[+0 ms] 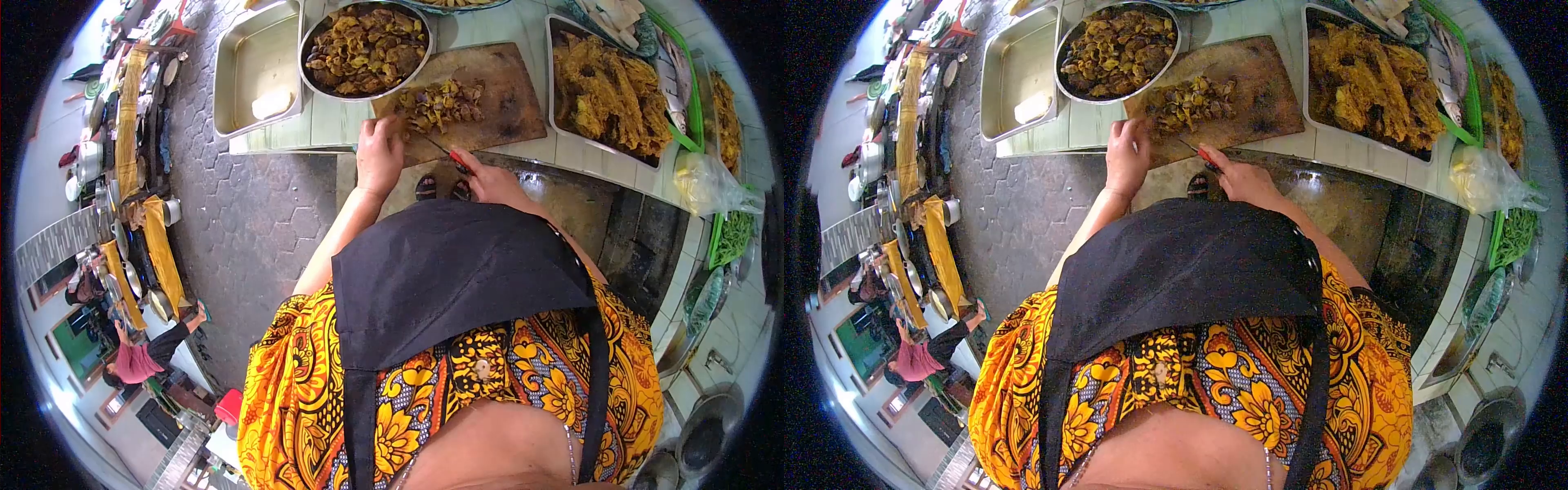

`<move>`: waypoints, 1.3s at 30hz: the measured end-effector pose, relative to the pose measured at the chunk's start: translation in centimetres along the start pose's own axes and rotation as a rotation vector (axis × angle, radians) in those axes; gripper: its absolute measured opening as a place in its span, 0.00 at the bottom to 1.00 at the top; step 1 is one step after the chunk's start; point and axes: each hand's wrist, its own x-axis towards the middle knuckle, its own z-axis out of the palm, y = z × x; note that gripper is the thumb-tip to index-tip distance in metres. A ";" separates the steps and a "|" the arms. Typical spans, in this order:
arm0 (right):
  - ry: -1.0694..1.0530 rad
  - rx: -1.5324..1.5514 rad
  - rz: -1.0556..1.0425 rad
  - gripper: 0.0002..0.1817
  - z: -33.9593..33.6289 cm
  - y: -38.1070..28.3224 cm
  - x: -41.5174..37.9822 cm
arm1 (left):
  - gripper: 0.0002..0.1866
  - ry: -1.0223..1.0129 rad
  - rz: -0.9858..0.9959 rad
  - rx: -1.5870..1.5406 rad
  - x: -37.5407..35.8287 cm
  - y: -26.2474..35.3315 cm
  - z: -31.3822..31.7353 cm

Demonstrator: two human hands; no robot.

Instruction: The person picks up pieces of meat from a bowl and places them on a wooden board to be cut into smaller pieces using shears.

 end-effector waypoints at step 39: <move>-0.030 0.097 0.008 0.38 -0.5 -4.6 3.6 | 0.11 -0.006 -0.353 -0.176 2.2 -1.6 0.0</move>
